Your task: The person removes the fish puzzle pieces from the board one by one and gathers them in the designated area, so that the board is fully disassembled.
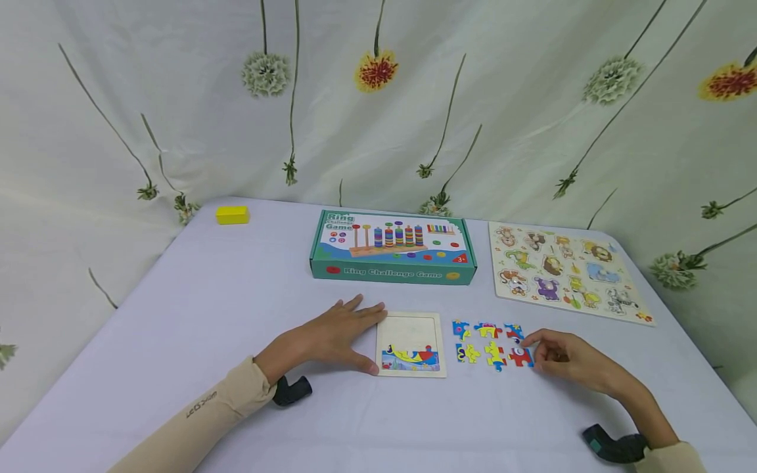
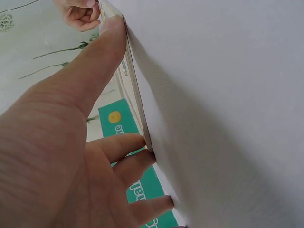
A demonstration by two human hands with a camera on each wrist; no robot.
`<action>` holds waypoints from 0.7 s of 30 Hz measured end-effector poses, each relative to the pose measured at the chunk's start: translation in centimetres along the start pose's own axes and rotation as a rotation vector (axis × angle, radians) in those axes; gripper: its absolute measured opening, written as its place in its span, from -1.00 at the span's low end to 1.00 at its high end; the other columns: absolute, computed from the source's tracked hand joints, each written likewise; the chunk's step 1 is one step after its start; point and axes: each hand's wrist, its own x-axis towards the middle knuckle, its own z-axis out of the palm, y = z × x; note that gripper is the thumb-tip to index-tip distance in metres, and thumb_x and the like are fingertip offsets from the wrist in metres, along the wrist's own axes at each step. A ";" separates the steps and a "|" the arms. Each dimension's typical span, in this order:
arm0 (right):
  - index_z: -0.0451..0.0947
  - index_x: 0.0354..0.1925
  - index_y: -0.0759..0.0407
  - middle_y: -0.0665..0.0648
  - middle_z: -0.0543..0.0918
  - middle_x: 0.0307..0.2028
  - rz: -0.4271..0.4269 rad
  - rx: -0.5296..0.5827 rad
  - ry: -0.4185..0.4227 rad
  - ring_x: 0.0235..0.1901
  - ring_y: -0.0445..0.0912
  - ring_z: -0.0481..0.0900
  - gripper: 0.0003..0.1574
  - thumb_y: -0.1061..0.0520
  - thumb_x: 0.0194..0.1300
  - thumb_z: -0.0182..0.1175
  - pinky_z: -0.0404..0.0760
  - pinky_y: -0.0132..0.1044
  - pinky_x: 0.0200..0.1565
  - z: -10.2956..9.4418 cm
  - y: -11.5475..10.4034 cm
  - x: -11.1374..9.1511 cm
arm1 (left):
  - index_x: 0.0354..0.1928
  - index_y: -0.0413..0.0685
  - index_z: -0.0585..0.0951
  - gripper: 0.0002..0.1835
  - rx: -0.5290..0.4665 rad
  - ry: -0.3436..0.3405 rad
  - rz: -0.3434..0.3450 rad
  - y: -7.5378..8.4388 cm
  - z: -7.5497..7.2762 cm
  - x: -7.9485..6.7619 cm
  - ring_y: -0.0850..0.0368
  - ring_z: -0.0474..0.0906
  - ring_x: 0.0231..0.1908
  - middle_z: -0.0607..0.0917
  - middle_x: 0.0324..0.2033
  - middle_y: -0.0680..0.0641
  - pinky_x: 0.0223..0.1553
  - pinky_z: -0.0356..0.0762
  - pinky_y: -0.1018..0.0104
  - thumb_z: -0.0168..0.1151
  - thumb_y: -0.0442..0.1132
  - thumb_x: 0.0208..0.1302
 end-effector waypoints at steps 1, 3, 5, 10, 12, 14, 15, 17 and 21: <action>0.46 0.04 0.32 0.12 0.51 -0.39 0.001 0.000 0.000 -0.42 -0.17 0.45 -0.62 0.24 0.27 0.23 0.43 -0.39 -0.36 0.0 0.0 0.0 | 0.47 0.07 0.18 0.05 0.000 0.000 0.000 0.0 0.0 0.0 -0.17 -0.20 0.48 0.13 0.47 0.08 0.42 -0.20 -0.19 0.37 0.30 -0.03; 0.46 0.04 0.31 0.12 0.51 -0.39 -0.001 0.000 0.003 -0.42 -0.17 0.45 -0.62 0.24 0.27 0.22 0.42 -0.38 -0.36 0.0 0.0 0.0 | 0.47 0.07 0.18 0.05 -0.001 -0.001 0.000 0.0 0.0 0.0 -0.17 -0.20 0.48 0.13 0.47 0.08 0.42 -0.20 -0.18 0.37 0.30 -0.03; 0.46 0.04 0.31 0.12 0.51 -0.39 -0.008 -0.006 0.008 -0.42 -0.18 0.45 -0.63 0.23 0.28 0.22 0.42 -0.38 -0.36 0.0 0.0 -0.1 | 0.47 0.07 0.18 0.05 0.001 -0.002 -0.001 0.0 0.0 0.0 -0.17 -0.20 0.48 0.12 0.47 0.08 0.42 -0.20 -0.18 0.37 0.31 -0.03; 0.50 0.00 0.25 0.06 0.51 -0.41 -0.037 -0.078 0.064 -0.44 -0.20 0.43 -0.71 0.27 0.29 0.18 0.41 -0.39 -0.42 0.1 -0.4 -0.1 | 0.47 0.05 0.18 0.06 -0.002 0.003 0.002 -0.1 0.0 -0.1 -0.18 -0.19 0.48 0.13 0.47 0.07 0.41 -0.19 -0.19 0.37 0.31 -0.03; 0.53 -0.02 0.21 0.03 0.50 -0.43 -0.039 -0.124 0.109 -0.46 -0.21 0.41 -0.73 0.27 0.29 0.17 0.40 -0.40 -0.45 0.2 -0.8 -0.1 | 0.47 0.06 0.17 0.06 -0.004 0.003 0.003 0.0 0.0 -0.1 -0.17 -0.20 0.48 0.12 0.47 0.07 0.41 -0.19 -0.19 0.37 0.31 -0.03; 0.55 -0.03 0.17 0.00 0.49 -0.43 -0.047 -0.173 0.154 -0.46 -0.22 0.40 -0.74 0.25 0.30 0.18 0.41 -0.41 -0.46 0.2 -1.5 0.1 | 0.47 0.06 0.17 0.06 -0.005 0.004 0.004 0.0 0.0 -0.2 -0.17 -0.20 0.48 0.12 0.47 0.07 0.42 -0.19 -0.19 0.37 0.31 -0.03; 0.56 -0.03 0.17 -0.02 0.50 -0.43 -0.053 -0.197 0.178 -0.45 -0.22 0.41 -0.74 0.24 0.29 0.20 0.43 -0.41 -0.44 0.3 -1.9 0.2 | 0.47 0.06 0.17 0.06 -0.005 0.003 0.005 0.0 0.0 -0.2 -0.17 -0.20 0.48 0.12 0.47 0.07 0.42 -0.19 -0.19 0.36 0.31 -0.03; 0.57 -0.03 0.15 -0.04 0.52 -0.41 -0.071 -0.233 0.219 -0.42 -0.22 0.43 -0.74 0.23 0.28 0.22 0.48 -0.41 -0.40 0.4 -2.7 0.5 | 0.47 0.06 0.16 0.07 -0.005 0.002 0.004 0.0 0.0 -0.1 -0.17 -0.21 0.48 0.11 0.47 0.07 0.42 -0.19 -0.18 0.36 0.32 -0.03; 0.56 -0.02 0.17 -0.01 0.61 -0.28 -0.134 -0.270 0.259 -0.28 -0.17 0.51 -0.69 0.25 0.24 0.27 0.56 -0.39 -0.26 1.0 -4.1 1.6 | 0.48 0.07 0.15 0.07 -0.001 0.000 0.000 -0.1 0.1 -0.1 -0.15 -0.21 0.48 0.10 0.47 0.09 0.42 -0.20 -0.16 0.36 0.32 -0.03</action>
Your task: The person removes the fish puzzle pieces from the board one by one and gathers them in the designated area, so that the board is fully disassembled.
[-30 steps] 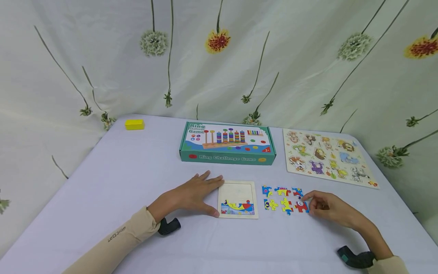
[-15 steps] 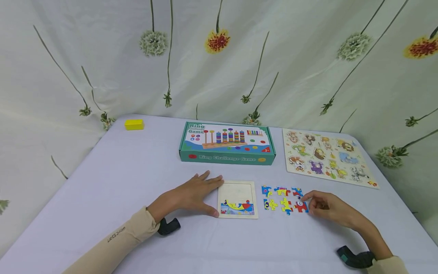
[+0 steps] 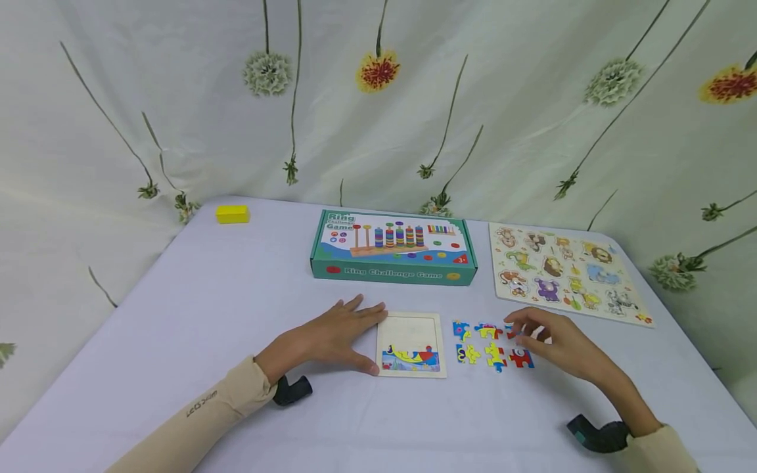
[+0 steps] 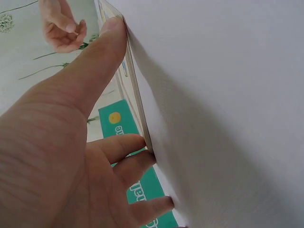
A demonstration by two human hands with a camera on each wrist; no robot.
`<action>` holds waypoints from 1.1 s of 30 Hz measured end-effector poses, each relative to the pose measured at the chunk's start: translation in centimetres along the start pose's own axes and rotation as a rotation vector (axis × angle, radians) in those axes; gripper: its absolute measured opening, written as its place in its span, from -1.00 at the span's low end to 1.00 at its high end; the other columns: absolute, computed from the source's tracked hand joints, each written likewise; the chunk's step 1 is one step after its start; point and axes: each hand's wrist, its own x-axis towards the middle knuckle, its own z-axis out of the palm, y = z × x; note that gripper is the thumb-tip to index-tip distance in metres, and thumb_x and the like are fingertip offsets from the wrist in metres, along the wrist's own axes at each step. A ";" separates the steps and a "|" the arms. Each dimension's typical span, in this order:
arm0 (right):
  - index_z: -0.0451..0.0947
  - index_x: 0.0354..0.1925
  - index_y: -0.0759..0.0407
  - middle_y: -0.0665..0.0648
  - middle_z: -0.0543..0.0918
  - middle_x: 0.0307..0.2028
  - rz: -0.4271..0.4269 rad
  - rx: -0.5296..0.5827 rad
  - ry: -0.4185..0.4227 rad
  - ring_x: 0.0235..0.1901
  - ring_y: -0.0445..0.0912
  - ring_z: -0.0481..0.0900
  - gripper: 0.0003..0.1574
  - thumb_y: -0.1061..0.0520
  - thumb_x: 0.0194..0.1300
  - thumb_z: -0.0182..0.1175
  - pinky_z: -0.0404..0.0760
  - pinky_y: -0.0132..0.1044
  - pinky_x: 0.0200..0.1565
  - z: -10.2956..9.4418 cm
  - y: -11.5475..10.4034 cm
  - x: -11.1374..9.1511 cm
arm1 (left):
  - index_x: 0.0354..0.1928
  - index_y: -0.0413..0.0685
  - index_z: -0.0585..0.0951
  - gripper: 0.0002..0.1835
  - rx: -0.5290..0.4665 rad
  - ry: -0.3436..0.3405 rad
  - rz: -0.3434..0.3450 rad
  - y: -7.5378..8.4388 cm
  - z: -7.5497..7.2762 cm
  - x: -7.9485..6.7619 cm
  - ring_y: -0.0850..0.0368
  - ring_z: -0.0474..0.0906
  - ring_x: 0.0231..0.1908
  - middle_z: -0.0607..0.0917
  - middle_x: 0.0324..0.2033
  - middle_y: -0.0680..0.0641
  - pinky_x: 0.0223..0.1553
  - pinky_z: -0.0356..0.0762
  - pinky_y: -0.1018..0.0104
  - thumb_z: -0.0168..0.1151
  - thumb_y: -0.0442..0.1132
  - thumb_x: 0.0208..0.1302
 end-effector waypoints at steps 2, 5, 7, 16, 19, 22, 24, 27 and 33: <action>0.55 0.01 0.18 0.05 0.64 -0.17 -0.025 0.005 -0.007 -0.20 -0.11 0.55 -0.65 0.24 0.23 0.27 0.58 -0.36 -0.20 0.4 -0.6 0.6 | 0.48 0.08 0.15 0.07 -0.001 0.000 -0.002 0.0 0.0 0.0 -0.14 -0.21 0.48 0.10 0.47 0.10 0.43 -0.20 -0.15 0.36 0.32 -0.04; 0.52 0.06 0.19 0.14 0.64 -0.03 -0.072 0.026 -0.036 -0.09 0.00 0.57 -0.60 0.24 0.24 0.26 0.62 -0.24 -0.12 1.0 -1.5 1.6 | 0.48 0.09 0.16 0.07 -0.006 0.002 -0.005 0.0 0.0 0.0 -0.13 -0.21 0.48 0.11 0.47 0.11 0.43 -0.21 -0.15 0.37 0.32 -0.04; 0.50 0.10 0.19 0.17 0.62 0.02 -0.097 0.039 -0.057 -0.04 0.06 0.57 -0.56 0.24 0.24 0.26 0.63 -0.14 -0.09 1.5 -2.0 2.1 | 0.47 0.09 0.16 0.07 -0.009 0.006 -0.005 0.0 0.0 0.0 -0.14 -0.21 0.48 0.12 0.47 0.11 0.42 -0.21 -0.16 0.38 0.32 -0.05; 0.42 0.23 0.12 0.14 0.53 0.16 -0.142 0.087 -0.137 0.11 0.10 0.50 -0.39 0.19 0.22 0.29 0.54 0.06 0.05 3.4 -4.3 4.2 | 0.48 0.11 0.16 0.07 0.000 0.007 -0.016 0.1 0.0 -0.1 -0.11 -0.21 0.48 0.11 0.47 0.13 0.43 -0.21 -0.13 0.38 0.31 -0.05; 0.40 0.26 0.10 0.10 0.49 0.20 -0.154 0.112 -0.170 0.13 0.09 0.48 -0.35 0.16 0.22 0.30 0.51 0.06 0.10 4.1 -5.0 4.7 | 0.47 0.12 0.16 0.07 0.002 0.004 -0.024 0.1 0.0 -0.1 -0.10 -0.21 0.49 0.11 0.47 0.14 0.43 -0.21 -0.13 0.38 0.31 -0.05; 0.38 0.28 0.05 0.06 0.48 0.20 -0.162 0.126 -0.207 0.12 0.05 0.47 -0.34 0.12 0.22 0.31 0.50 0.04 0.11 4.8 -5.6 5.1 | 0.47 0.13 0.16 0.07 0.004 -0.002 -0.032 0.2 0.0 0.0 -0.09 -0.22 0.49 0.11 0.47 0.14 0.43 -0.21 -0.12 0.38 0.32 -0.05; 0.39 0.28 0.02 0.04 0.49 0.19 -0.166 0.127 -0.232 0.11 0.03 0.47 -0.33 0.12 0.21 0.31 0.49 0.02 0.11 5.2 -5.9 5.4 | 0.47 0.15 0.16 0.06 0.006 -0.005 -0.038 0.2 0.0 0.0 -0.08 -0.22 0.49 0.11 0.47 0.15 0.44 -0.21 -0.12 0.38 0.32 -0.05; 0.40 0.27 0.02 0.03 0.50 0.17 -0.174 0.122 -0.268 0.08 0.00 0.47 -0.35 0.13 0.21 0.31 0.50 0.00 0.08 5.9 -6.6 5.7 | 0.48 0.15 0.16 0.06 0.007 -0.009 -0.039 0.2 -0.1 0.0 -0.08 -0.22 0.49 0.10 0.47 0.16 0.44 -0.22 -0.12 0.37 0.33 -0.05; 0.46 0.21 0.08 0.01 0.55 0.11 -0.227 0.107 -0.307 0.02 -0.05 0.49 -0.45 0.14 0.25 0.27 0.50 -0.06 0.06 7.0 -7.6 6.3 | 0.48 0.13 0.16 0.07 0.013 -0.005 -0.025 0.1 -0.1 0.0 -0.10 -0.21 0.48 0.10 0.47 0.15 0.43 -0.21 -0.13 0.36 0.34 -0.05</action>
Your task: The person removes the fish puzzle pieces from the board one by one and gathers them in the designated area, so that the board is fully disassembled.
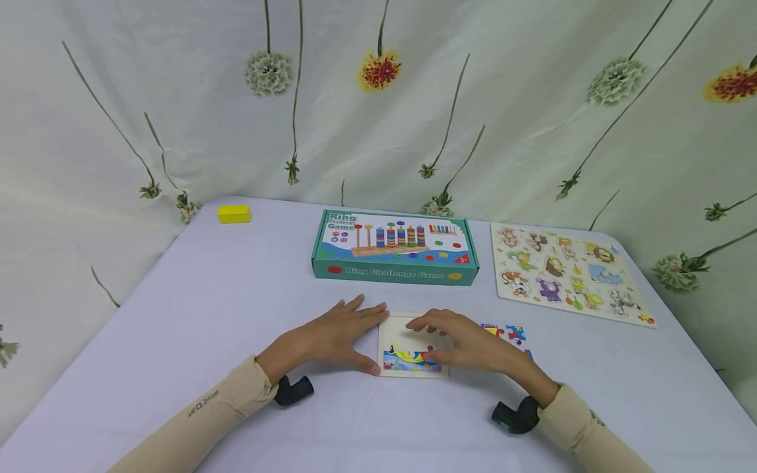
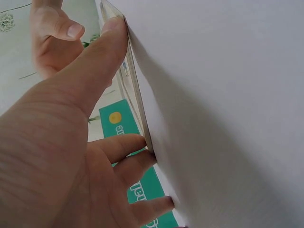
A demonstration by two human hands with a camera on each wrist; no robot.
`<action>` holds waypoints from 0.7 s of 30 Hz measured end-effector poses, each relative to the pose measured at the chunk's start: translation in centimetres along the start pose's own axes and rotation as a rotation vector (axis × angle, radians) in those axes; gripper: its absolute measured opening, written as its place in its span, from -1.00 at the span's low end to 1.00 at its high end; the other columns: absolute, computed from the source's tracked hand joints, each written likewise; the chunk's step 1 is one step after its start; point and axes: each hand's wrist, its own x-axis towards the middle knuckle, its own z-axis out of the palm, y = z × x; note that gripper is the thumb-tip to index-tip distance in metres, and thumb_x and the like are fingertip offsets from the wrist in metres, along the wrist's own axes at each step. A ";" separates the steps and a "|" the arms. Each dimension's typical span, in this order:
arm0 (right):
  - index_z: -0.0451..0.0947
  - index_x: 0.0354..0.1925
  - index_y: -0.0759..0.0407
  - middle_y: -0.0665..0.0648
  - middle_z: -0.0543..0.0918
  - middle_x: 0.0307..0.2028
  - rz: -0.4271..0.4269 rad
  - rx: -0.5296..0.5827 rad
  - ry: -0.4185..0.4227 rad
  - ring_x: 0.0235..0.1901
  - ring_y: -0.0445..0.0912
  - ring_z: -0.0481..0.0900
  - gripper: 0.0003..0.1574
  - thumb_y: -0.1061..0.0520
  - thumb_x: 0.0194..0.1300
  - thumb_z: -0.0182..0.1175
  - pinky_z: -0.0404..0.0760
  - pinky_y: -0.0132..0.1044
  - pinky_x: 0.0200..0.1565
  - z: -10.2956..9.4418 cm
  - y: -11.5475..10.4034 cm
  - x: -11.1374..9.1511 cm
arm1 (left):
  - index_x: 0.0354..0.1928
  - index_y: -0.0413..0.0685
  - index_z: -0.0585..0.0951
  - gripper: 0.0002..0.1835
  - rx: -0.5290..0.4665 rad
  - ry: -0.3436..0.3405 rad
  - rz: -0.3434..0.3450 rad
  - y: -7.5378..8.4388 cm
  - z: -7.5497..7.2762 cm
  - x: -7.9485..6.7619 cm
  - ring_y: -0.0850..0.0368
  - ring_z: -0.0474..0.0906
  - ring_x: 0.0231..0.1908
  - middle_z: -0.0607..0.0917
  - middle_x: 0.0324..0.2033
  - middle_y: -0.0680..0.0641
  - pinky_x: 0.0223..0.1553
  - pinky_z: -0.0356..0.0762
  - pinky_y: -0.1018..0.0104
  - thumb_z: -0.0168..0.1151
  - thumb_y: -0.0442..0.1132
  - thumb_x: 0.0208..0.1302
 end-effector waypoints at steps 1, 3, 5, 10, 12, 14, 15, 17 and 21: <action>0.47 0.20 0.07 0.00 0.56 0.10 -0.006 -0.004 -0.007 0.01 -0.07 0.49 -0.46 0.14 0.26 0.27 0.50 -0.08 0.06 0.1 -0.1 0.2 | 0.47 0.12 0.16 0.07 0.001 0.002 0.003 0.0 0.0 0.0 -0.11 -0.21 0.48 0.10 0.47 0.15 0.43 -0.20 -0.14 0.36 0.35 -0.05; 0.48 0.19 0.07 -0.02 0.57 0.08 -0.028 -0.022 -0.020 0.00 -0.09 0.49 -0.48 0.15 0.25 0.27 0.51 -0.13 0.04 0.4 -0.2 0.6 | 0.47 0.12 0.16 0.07 0.002 0.003 0.009 0.0 0.0 0.0 -0.11 -0.20 0.48 0.11 0.47 0.14 0.43 -0.20 -0.14 0.35 0.35 -0.05; 0.49 0.18 0.06 -0.04 0.58 0.04 -0.040 -0.043 -0.034 -0.05 -0.12 0.49 -0.48 0.15 0.24 0.28 0.53 -0.21 -0.01 0.7 -0.4 1.0 | 0.47 0.11 0.16 0.07 0.002 0.004 0.014 0.0 0.0 -0.1 -0.12 -0.20 0.48 0.11 0.47 0.13 0.42 -0.19 -0.15 0.35 0.35 -0.04; 0.50 0.17 0.01 -0.09 0.58 -0.06 -0.043 -0.079 -0.057 -0.16 -0.17 0.44 -0.46 0.15 0.21 0.32 0.50 -0.36 -0.16 1.2 -0.5 1.9 | 0.47 0.09 0.18 0.06 -0.001 0.011 0.028 0.0 -0.1 -0.1 -0.16 -0.18 0.48 0.12 0.47 0.10 0.41 -0.18 -0.20 0.34 0.35 -0.03; 0.51 0.16 0.02 -0.09 0.58 -0.08 -0.045 -0.079 -0.061 -0.17 -0.17 0.43 -0.46 0.15 0.20 0.33 0.50 -0.37 -0.18 1.3 -0.6 2.2 | 0.47 0.08 0.19 0.06 -0.006 0.012 0.031 0.0 -0.1 -0.1 -0.17 -0.18 0.47 0.13 0.47 0.08 0.40 -0.18 -0.21 0.35 0.34 -0.03; 0.51 0.16 0.03 -0.09 0.57 -0.08 -0.044 -0.073 -0.065 -0.16 -0.17 0.43 -0.46 0.17 0.20 0.33 0.51 -0.38 -0.17 1.4 -0.6 2.4 | 0.46 0.07 0.19 0.05 -0.008 0.013 0.032 0.0 -0.1 -0.1 -0.18 -0.18 0.47 0.13 0.46 0.08 0.40 -0.18 -0.22 0.35 0.34 -0.03; 0.52 0.15 0.04 -0.09 0.57 -0.08 -0.043 -0.072 -0.067 -0.15 -0.17 0.43 -0.46 0.17 0.19 0.33 0.52 -0.37 -0.17 1.5 -0.6 2.4 | 0.46 0.07 0.19 0.05 -0.009 0.012 0.031 0.0 -0.1 0.0 -0.17 -0.18 0.47 0.13 0.46 0.09 0.40 -0.19 -0.22 0.35 0.34 -0.03; 0.53 0.15 0.05 -0.08 0.55 -0.08 -0.042 -0.070 -0.072 -0.13 -0.17 0.43 -0.47 0.18 0.18 0.33 0.53 -0.38 -0.16 1.5 -0.6 2.6 | 0.46 0.07 0.19 0.06 -0.007 0.012 0.029 0.0 -0.1 0.0 -0.17 -0.18 0.48 0.13 0.46 0.09 0.41 -0.19 -0.21 0.35 0.34 -0.03; 0.56 0.11 0.03 -0.07 0.52 -0.07 -0.044 -0.073 -0.077 -0.12 -0.17 0.41 -0.50 0.20 0.17 0.34 0.54 -0.39 -0.16 1.7 -0.5 2.7 | 0.47 0.09 0.18 0.06 -0.001 0.007 0.023 -0.1 -0.1 0.0 -0.14 -0.19 0.48 0.13 0.47 0.10 0.41 -0.19 -0.19 0.34 0.35 -0.03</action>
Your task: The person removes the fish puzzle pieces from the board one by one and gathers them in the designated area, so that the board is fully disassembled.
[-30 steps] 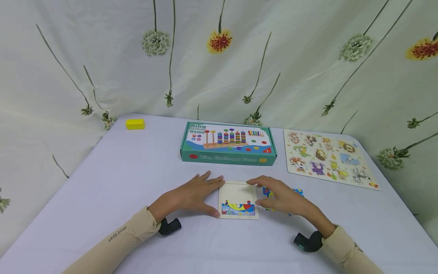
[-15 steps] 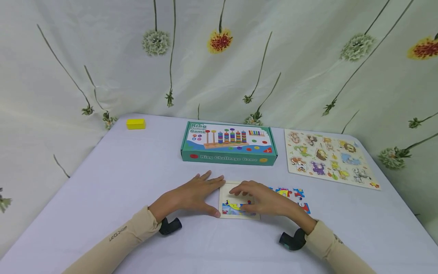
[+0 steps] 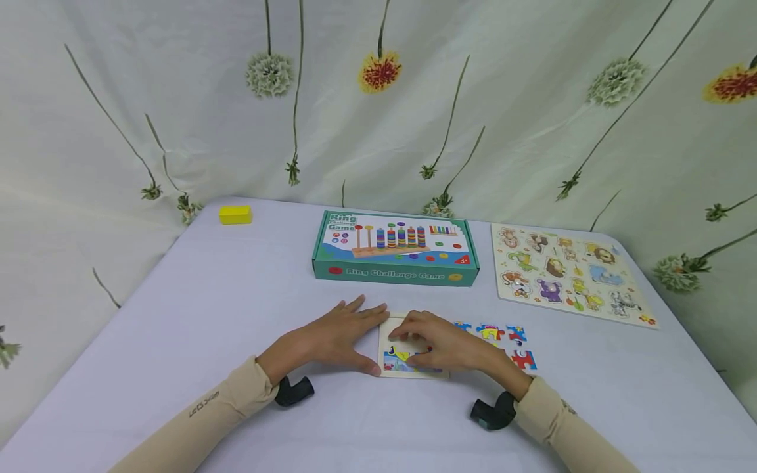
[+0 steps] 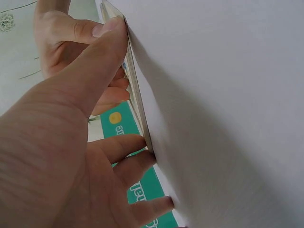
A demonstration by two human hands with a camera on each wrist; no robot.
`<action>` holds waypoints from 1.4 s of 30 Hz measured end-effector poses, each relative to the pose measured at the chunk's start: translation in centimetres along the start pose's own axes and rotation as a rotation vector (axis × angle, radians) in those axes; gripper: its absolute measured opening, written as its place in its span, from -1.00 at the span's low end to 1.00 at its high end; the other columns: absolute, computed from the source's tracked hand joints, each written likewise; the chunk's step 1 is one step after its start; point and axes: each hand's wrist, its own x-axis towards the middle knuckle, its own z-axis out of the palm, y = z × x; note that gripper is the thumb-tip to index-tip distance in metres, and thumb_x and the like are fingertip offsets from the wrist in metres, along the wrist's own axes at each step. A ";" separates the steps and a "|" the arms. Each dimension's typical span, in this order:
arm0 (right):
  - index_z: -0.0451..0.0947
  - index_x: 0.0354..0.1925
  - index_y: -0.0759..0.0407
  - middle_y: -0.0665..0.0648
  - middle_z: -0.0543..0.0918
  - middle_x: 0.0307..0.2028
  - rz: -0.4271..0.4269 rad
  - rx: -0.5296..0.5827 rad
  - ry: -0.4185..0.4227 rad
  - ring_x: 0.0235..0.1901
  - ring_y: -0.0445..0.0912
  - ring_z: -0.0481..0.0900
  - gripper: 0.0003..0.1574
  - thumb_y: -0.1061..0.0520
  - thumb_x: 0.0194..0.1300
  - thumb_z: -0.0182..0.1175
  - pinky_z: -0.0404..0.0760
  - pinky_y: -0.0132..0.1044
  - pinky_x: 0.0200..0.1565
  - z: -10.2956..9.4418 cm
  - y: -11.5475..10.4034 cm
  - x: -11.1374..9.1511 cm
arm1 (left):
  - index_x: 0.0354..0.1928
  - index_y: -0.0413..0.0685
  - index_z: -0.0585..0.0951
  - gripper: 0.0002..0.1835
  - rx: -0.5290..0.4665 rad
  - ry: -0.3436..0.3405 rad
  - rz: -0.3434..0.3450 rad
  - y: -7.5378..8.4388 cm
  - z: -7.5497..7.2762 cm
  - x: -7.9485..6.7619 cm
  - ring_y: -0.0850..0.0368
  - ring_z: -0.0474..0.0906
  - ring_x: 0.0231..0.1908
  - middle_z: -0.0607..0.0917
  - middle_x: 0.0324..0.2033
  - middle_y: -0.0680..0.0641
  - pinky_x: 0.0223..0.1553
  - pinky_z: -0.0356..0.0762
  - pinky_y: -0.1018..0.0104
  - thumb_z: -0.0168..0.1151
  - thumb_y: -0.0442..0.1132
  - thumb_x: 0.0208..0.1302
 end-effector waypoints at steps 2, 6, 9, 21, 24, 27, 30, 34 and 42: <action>0.59 0.08 0.02 -0.07 0.51 -0.05 -0.003 0.003 0.000 -0.10 -0.16 0.41 -0.52 0.20 0.16 0.34 0.54 -0.39 -0.16 0.1 0.1 0.0 | 0.47 0.10 0.17 0.06 0.002 -0.002 -0.002 0.0 0.0 0.0 -0.13 -0.19 0.48 0.13 0.47 0.11 0.42 -0.19 -0.18 0.34 0.35 -0.03; 0.62 0.02 0.00 -0.08 0.50 -0.05 -0.008 0.017 0.004 -0.07 -0.15 0.39 -0.57 0.21 0.15 0.33 0.52 -0.37 -0.14 0.2 0.2 0.0 | 0.47 0.10 0.17 0.06 0.004 0.000 0.000 -0.1 0.1 0.0 -0.13 -0.19 0.48 0.12 0.47 0.12 0.42 -0.19 -0.17 0.34 0.35 -0.03; 0.64 0.00 -0.01 -0.09 0.50 -0.06 -0.007 0.023 0.006 -0.05 -0.15 0.39 -0.59 0.21 0.15 0.32 0.51 -0.35 -0.11 0.2 0.2 0.0 | 0.47 0.10 0.17 0.06 0.004 0.001 0.003 -0.1 0.1 0.0 -0.13 -0.19 0.48 0.12 0.47 0.12 0.42 -0.19 -0.17 0.34 0.36 -0.03; 0.62 -0.01 -0.05 -0.10 0.49 -0.06 0.000 0.017 0.006 -0.06 -0.16 0.39 -0.60 0.20 0.15 0.32 0.50 -0.33 -0.10 0.3 0.2 0.0 | 0.48 0.11 0.16 0.07 0.000 -0.003 0.002 -0.2 0.1 0.0 -0.13 -0.20 0.48 0.11 0.47 0.13 0.42 -0.20 -0.16 0.33 0.36 -0.03; 0.60 -0.01 -0.06 -0.10 0.50 -0.06 -0.002 0.014 0.008 -0.07 -0.17 0.39 -0.59 0.20 0.15 0.32 0.49 -0.34 -0.09 0.3 0.2 0.0 | 0.48 0.11 0.16 0.06 -0.003 -0.004 0.001 -0.1 0.1 0.0 -0.13 -0.20 0.48 0.11 0.47 0.13 0.42 -0.20 -0.16 0.34 0.35 -0.03; 0.59 0.00 -0.07 -0.10 0.51 -0.07 0.006 0.017 0.009 -0.09 -0.18 0.39 -0.58 0.20 0.15 0.32 0.50 -0.34 -0.09 0.3 0.2 0.0 | 0.48 0.10 0.16 0.06 -0.005 -0.005 0.000 -0.1 0.0 -0.1 -0.13 -0.20 0.48 0.11 0.47 0.12 0.42 -0.20 -0.16 0.34 0.34 -0.03; 0.57 -0.01 -0.08 -0.11 0.51 -0.08 0.012 0.025 0.010 -0.10 -0.18 0.40 -0.58 0.20 0.14 0.33 0.49 -0.32 -0.06 0.3 0.2 0.1 | 0.48 0.10 0.16 0.06 -0.008 -0.006 -0.002 -0.1 0.0 -0.1 -0.13 -0.20 0.48 0.11 0.47 0.12 0.42 -0.21 -0.16 0.35 0.34 -0.03; 0.54 -0.04 -0.06 -0.10 0.53 -0.10 0.001 0.034 0.012 -0.11 -0.17 0.40 -0.60 0.22 0.14 0.33 0.48 -0.28 -0.03 0.3 0.1 0.1 | 0.47 0.08 0.17 0.06 -0.009 -0.001 -0.002 0.0 0.0 0.0 -0.13 -0.19 0.48 0.12 0.47 0.11 0.42 -0.20 -0.18 0.36 0.33 -0.03; 0.50 -0.05 -0.01 -0.14 0.56 -0.17 -0.002 0.063 0.020 -0.11 -0.17 0.43 -0.60 0.23 0.15 0.34 0.48 -0.30 -0.04 0.6 0.1 0.2 | 0.47 0.07 0.18 0.06 -0.015 0.002 0.005 -0.1 0.0 -0.1 -0.15 -0.19 0.48 0.13 0.47 0.10 0.41 -0.19 -0.19 0.36 0.32 -0.03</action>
